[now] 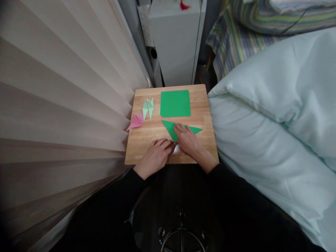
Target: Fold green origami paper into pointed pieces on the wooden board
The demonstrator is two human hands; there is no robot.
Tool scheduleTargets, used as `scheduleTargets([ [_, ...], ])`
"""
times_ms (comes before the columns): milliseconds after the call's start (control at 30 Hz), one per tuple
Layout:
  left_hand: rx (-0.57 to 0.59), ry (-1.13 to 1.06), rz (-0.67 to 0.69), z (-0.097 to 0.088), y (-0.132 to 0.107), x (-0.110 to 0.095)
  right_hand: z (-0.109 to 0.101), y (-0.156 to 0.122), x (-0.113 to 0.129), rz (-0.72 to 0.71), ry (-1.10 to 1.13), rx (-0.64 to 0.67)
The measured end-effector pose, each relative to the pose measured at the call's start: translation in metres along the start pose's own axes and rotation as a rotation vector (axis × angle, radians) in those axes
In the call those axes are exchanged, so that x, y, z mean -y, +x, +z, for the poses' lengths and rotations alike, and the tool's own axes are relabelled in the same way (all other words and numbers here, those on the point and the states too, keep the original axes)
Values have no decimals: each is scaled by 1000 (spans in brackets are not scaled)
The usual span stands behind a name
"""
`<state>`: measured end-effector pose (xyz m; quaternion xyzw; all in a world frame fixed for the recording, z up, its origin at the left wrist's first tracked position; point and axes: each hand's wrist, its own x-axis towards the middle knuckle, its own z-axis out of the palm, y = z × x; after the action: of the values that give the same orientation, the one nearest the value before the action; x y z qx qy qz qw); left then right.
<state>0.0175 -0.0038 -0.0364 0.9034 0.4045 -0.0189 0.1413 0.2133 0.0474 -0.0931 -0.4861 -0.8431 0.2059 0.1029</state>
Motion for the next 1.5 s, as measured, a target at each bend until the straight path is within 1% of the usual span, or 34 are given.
scheduleTargets([
  [133,6,3,1,1,1,0,-3,0,4,12,-24,43],
  [267,-25,10,-29,4,2,-2,-10,-2,11,58,-67,27],
  [333,-41,9,-56,6,3,-4,-18,-3,16,132,-114,6],
  [400,-56,-1,-76,8,4,-5,-25,-3,23,242,-167,-4],
  [500,-103,-45,-112,11,5,-5,-32,-3,30,393,-178,2],
  [600,-168,-120,-196,13,8,-4,-30,-2,31,552,-82,-21],
  [667,-206,-174,-256,15,9,-3,-26,0,28,625,17,-57],
  [767,-248,-248,-307,21,12,0,-20,4,23,631,164,-107],
  [833,-291,-327,-341,26,16,3,-21,6,22,609,319,-128],
  [900,-391,-510,-413,29,22,6,-26,8,23,577,563,-184],
  [933,-466,-661,-464,28,25,6,-31,9,24,553,706,-229],
  [1000,-611,-1088,-547,17,30,6,-43,9,29,501,966,-365],
  [1033,-639,-1311,-536,8,32,4,-51,9,33,485,1063,-422],
  [1067,-631,-1492,-486,-4,32,2,-59,7,37,468,1130,-497],
  [1100,-617,-1613,-429,-16,31,0,-68,6,43,433,1160,-547],
  [1133,-634,-1675,-392,-29,28,-3,-77,3,48,387,1149,-545],
  [1167,-666,-1703,-382,-42,25,-4,-87,0,55,341,1098,-543],
  [1200,-693,-1700,-386,-53,22,-5,-98,-3,62,304,1004,-565],
  [1233,-719,-1660,-404,-63,18,-5,-109,-7,69,280,856,-645],
  [1300,-773,-1525,-431,-79,12,-5,-130,-16,83,253,444,-897],
  [1333,-780,-1468,-431,-85,10,-4,-139,-20,90,202,255,-936],
  [1367,-776,-1427,-421,-90,8,-5,-146,-24,96,135,109,-905],
  [1400,-760,-1402,-403,-94,6,-6,-151,-27,101,60,9,-859],
  [1467,-707,-1381,-359,-100,4,-10,-154,-29,106,-90,-32,-703],
  [1500,-681,-1377,-340,-102,4,-13,-153,-29,107,-119,-29,-664],
])
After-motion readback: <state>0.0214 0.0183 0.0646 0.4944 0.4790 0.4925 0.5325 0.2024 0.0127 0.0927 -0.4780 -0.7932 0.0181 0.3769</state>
